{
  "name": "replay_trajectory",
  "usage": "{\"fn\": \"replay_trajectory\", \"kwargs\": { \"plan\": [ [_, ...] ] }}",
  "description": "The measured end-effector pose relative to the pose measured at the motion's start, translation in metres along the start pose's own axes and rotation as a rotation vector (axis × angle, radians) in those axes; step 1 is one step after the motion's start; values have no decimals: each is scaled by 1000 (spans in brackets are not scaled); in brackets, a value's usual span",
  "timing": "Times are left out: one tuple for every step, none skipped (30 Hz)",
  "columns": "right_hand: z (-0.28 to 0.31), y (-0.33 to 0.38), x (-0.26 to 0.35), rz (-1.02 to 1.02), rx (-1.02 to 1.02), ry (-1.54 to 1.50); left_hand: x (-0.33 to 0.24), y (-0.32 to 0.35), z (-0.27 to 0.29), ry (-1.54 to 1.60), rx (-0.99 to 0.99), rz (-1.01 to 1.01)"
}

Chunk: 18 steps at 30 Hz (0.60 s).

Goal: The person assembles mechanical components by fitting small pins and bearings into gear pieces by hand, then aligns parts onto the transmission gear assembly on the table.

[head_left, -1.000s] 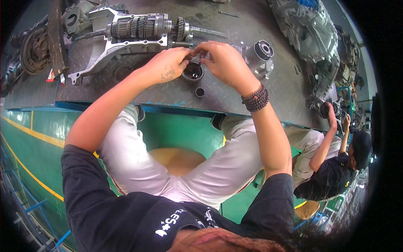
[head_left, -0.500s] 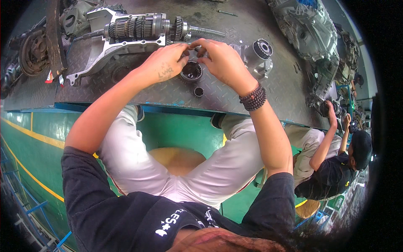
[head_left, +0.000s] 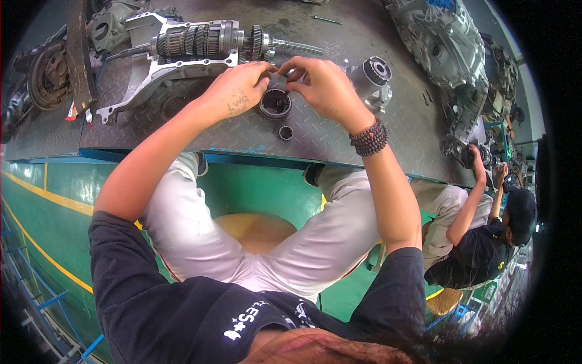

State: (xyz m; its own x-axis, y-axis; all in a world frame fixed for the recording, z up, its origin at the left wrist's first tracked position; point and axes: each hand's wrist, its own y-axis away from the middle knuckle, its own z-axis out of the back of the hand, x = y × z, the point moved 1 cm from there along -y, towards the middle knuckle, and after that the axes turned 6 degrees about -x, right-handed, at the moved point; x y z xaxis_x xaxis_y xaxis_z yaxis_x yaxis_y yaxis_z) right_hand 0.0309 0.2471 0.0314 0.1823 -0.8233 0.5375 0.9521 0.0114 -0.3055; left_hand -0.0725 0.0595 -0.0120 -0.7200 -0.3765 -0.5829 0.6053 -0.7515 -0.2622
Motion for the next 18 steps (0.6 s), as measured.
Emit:
{"fn": "replay_trajectory", "kwargs": {
  "plan": [
    [0, -1, 1, 2, 1, -2, 0, 1, 0, 7, -9, -1],
    [0, -2, 3, -21, 24, -67, 1, 1, 1, 5, -9, 1],
    [0, -2, 4, -43, 47, -132, 1, 2, 1, -10, -19, -3],
    [1, -2, 5, -44, 47, -131, 0, 2, 0, -22, -28, -8],
    [2, -1, 6, -29, 17, -71, 0, 1, 1, -21, -27, -8],
    [2, -1, 7, -14, -13, -11, 0, 0, 1, -11, -8, 4],
    [2, -1, 6, -15, -14, -11, 0, 0, 2, -1, 11, 16],
    [1, -3, 6, -28, -1, -72, 1, 0, 1, -1, 12, 15],
    [0, -3, 5, -41, 11, -133, 1, 1, 0, -7, 2, 4],
    [0, -3, 5, -41, 11, -133, 1, 2, 0, -13, -9, -5],
    [0, -4, 6, -32, -5, -107, 2, 2, 1, -13, -10, -5],
    [-1, -4, 6, -24, -21, -81, 3, 1, 2, -8, 55, -15],
    [-1, -4, 5, -25, -22, -80, 1, 1, 2, -1, 122, -26],
    [-1, -4, 4, -28, -10, -79, -1, 1, 2, 0, 122, -28],
    [-1, -3, 3, -30, 0, -78, -4, 4, 1, -50, 187, -67],
    [-1, -3, 5, -31, 0, -77, -7, 6, 0, -101, 251, -106],
    [1, -3, 7, -15, -11, -36, -8, 7, -2, -99, 251, -108],
    [2, -2, 9, 1, -21, 4, -8, 8, -7, -77, 248, -109]
  ]
}}
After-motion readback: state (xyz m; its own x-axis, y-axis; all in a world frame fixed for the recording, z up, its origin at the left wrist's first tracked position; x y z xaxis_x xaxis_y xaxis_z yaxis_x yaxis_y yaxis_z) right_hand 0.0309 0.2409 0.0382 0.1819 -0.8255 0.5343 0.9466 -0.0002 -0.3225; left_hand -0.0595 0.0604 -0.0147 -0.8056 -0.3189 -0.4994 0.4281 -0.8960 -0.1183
